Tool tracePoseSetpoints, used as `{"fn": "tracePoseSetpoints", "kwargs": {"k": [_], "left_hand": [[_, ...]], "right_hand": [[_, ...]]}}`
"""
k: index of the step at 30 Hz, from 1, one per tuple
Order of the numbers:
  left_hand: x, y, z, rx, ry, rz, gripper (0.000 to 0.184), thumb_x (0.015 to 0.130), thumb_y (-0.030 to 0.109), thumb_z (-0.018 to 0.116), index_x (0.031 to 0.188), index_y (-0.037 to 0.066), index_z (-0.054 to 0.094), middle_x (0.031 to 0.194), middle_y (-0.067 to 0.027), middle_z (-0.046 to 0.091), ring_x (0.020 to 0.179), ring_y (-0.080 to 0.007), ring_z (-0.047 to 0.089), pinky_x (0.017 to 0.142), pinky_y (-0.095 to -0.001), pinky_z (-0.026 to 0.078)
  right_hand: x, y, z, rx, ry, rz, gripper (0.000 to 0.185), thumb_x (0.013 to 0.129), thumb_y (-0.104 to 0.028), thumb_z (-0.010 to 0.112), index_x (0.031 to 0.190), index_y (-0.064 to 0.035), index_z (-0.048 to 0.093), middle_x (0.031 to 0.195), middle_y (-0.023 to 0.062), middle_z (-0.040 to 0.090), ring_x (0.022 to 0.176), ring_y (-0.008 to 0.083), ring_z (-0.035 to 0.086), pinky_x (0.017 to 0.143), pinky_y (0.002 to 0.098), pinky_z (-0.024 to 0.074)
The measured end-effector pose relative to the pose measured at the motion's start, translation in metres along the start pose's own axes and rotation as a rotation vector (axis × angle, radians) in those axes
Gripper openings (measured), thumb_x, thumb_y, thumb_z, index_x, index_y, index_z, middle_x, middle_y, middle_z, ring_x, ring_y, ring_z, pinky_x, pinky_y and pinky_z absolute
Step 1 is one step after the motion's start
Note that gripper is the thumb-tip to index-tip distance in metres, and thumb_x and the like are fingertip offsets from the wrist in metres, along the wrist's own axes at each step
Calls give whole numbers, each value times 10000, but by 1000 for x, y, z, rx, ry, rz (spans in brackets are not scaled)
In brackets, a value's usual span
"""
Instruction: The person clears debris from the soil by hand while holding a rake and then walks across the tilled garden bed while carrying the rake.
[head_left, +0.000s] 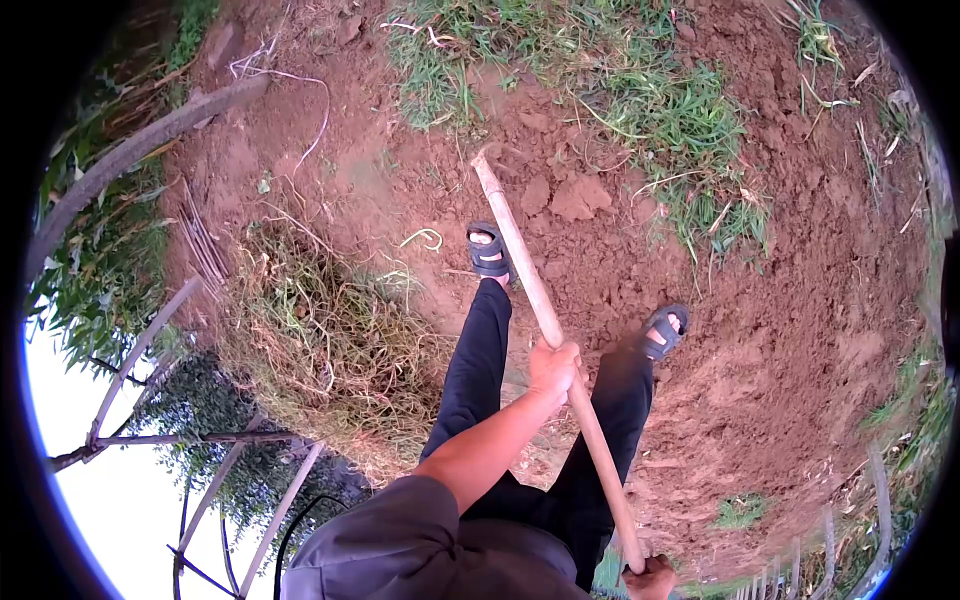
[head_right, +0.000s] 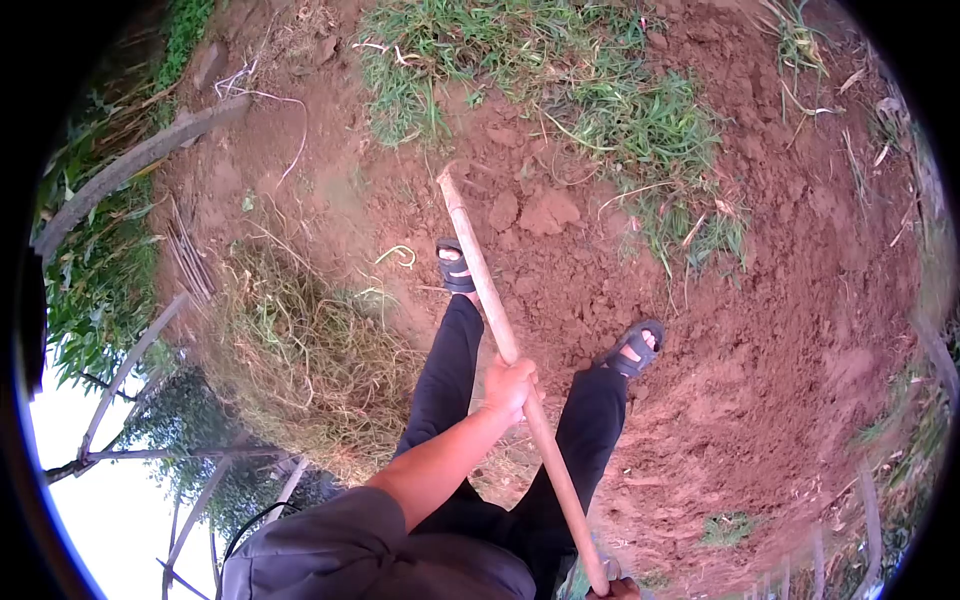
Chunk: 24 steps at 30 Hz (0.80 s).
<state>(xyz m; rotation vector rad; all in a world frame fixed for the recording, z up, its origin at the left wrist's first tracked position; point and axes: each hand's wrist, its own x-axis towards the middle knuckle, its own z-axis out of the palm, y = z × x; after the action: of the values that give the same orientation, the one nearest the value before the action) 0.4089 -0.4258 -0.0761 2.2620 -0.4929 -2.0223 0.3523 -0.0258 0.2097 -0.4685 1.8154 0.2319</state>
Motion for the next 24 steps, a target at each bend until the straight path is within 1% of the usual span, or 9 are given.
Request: {"fn": "tracePoseSetpoints", "kwargs": {"k": [2, 8, 10, 12, 13, 15, 18, 20, 24], "left_hand": [[1, 31, 0, -40, -10, 11, 120, 841, 48, 579, 910, 49, 481, 686, -78, 513, 493, -195, 531, 413, -353, 495], [36, 78, 50, -104, -59, 203, 93, 852, 58, 570, 898, 48, 490, 683, -68, 520, 440, -182, 503, 404, -340, 477], [63, 52, 95, -151, -121, 226, 111, 852, 55, 587, 894, 56, 484, 640, -60, 508, 414, -188, 507, 369, -347, 456], [64, 21, 143, -126, -140, 143, 127, 854, 53, 595, 895, 55, 476, 624, -59, 506, 390, -198, 494, 352, -353, 441], [57, 10, 148, -141, -129, 68, 128, 858, 57, 595, 899, 53, 474, 619, -61, 504, 385, -200, 493, 349, -355, 438], [57, -5, 128, -124, -146, 53, 127, 859, 56, 590, 903, 54, 471, 617, -64, 502, 388, -201, 498, 349, -357, 439], [25, -5, 80, -66, -205, 2, 147, 865, 35, 589, 931, 46, 458, 641, -55, 491, 401, -177, 495, 353, -325, 456], [-3, -13, 51, -61, -150, -76, 148, 852, 27, 590, 925, 41, 462, 643, -64, 501, 410, -184, 509, 368, -327, 466], [-11, -29, 15, -156, -183, -172, 163, 813, 61, 597, 907, 63, 464, 655, -84, 517, 436, -220, 532, 406, -369, 477]], "right_hand": [[34, -14, -1, 117, 319, -7, 177, 558, -173, 727, 573, -82, 576, 635, 139, 572, 588, 355, 607, 530, 469, 504], [96, -37, -30, 96, 455, -113, 180, 567, -172, 751, 618, -78, 606, 700, 134, 617, 680, 350, 636, 596, 470, 528], [107, -32, -56, 192, 389, 33, 205, 604, -156, 766, 748, -30, 692, 793, 156, 677, 742, 347, 663, 655, 441, 551], [101, 0, -62, 137, 534, 76, 290, 587, -209, 840, 767, -21, 712, 753, 147, 659, 707, 330, 653, 641, 407, 548], [89, 4, -71, 122, 526, 74, 290, 587, -209, 840, 767, -21, 712, 753, 147, 659, 707, 330, 653, 641, 407, 548], [58, 0, -81, 157, 191, 113, 322, 728, -369, 793, 791, -79, 668, 783, 129, 657, 688, 310, 648, 634, 449, 527], [20, -1, -16, 66, 72, 62, 363, 702, -369, 807, 856, -73, 664, 782, 150, 664, 672, 337, 650, 614, 446, 523], [-8, -1, 7, 59, 191, 32, 394, 695, -392, 795, 912, -88, 668, 821, 162, 671, 707, 362, 654, 664, 465, 550], [-17, 18, 6, 19, 109, 13, 360, 722, -341, 788, 952, -86, 681, 852, 169, 658, 757, 392, 639, 684, 473, 547]]}}
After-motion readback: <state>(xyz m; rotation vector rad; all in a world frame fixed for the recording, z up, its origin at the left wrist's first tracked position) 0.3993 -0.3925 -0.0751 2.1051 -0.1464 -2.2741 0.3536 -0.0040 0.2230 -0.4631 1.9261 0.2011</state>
